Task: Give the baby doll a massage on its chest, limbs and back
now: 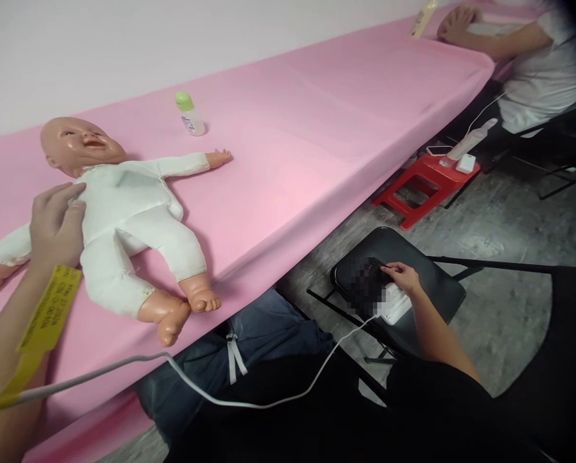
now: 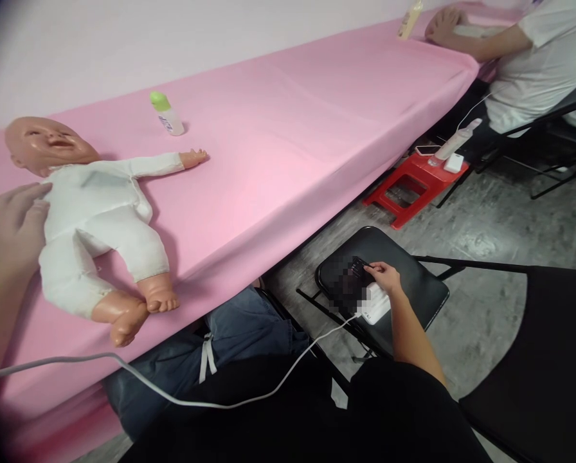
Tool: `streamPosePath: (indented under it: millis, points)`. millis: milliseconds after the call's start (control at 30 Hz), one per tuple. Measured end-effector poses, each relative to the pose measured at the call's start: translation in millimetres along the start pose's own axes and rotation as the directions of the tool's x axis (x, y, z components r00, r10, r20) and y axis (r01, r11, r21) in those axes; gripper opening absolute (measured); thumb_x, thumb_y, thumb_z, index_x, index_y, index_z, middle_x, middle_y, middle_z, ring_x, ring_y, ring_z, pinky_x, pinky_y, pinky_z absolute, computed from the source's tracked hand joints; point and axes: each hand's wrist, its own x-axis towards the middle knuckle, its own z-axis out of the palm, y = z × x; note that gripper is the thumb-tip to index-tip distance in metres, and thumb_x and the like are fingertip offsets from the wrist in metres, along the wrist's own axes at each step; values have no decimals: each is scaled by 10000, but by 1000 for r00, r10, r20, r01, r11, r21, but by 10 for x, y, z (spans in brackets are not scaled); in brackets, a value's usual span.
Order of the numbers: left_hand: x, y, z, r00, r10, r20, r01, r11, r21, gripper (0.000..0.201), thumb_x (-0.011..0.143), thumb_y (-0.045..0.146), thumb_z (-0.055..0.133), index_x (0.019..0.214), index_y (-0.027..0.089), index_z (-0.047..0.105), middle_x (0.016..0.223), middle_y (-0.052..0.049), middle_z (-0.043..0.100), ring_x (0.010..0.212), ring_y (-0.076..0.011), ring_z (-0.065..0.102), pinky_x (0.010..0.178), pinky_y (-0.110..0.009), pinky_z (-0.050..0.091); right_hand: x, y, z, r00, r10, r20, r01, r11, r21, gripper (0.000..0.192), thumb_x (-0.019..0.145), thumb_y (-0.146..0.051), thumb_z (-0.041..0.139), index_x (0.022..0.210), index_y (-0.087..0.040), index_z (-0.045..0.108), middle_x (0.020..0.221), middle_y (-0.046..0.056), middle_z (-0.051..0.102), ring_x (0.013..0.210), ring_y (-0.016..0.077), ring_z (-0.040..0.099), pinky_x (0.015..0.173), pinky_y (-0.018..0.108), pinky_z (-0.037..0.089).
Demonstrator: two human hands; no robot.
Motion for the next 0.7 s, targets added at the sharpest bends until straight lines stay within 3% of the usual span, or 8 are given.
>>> streamPosePath:
  millis: [167,267,400,533,633,700]
  points:
    - [24,-31,23,999,13,-35,-14,999,-32,582,1019,567,416,1398,161,588,1485,-153,528,1464,-314,429,1200,-591,332,2,5,13,1000,-24,-1,24,999,-27,538,626,-640,767,922,-191,771,769,57,750,688,212,673,669,339,540]
    - [34,-73,34,999,18,-48,-20,999,-41,586,1023,579,424,1400,167,599,1488,-141,532,1460,-306,438,1221,-571,325,-6,-7,36,999,-52,-8,52,996,-69,547,635,-656,758,918,-188,760,804,72,742,711,222,672,702,359,554]
    - [26,-64,15,1000,17,-23,-18,999,-33,651,1042,672,390,1417,168,561,1477,-136,528,1455,-319,423,1038,-626,377,-67,-46,111,989,-149,-2,147,980,-137,661,653,-688,756,1068,-173,755,1058,132,709,927,274,673,885,417,554]
    - [14,-18,-8,1000,12,-5,-12,999,-37,724,998,779,348,1332,183,587,1441,-116,532,1445,-341,408,827,-565,390,-164,-76,173,971,-237,28,237,949,-207,766,661,-708,768,1220,-186,724,1234,158,628,1234,365,557,1117,495,425]
    - [14,-6,-11,1000,18,-13,-18,999,-47,797,939,855,335,1154,159,659,1352,-105,574,1438,-369,414,789,-546,391,-211,-76,179,960,-274,65,281,929,-242,781,689,-689,753,1282,-184,696,1269,160,607,1282,383,525,1162,511,377]
    - [18,-11,-10,1000,28,-7,-28,999,-42,774,969,816,333,1215,148,636,1355,-111,567,1444,-366,413,789,-534,384,-225,-72,174,951,-294,92,308,915,-261,801,704,-689,735,1316,-176,673,1303,168,594,1304,385,516,1174,507,368]
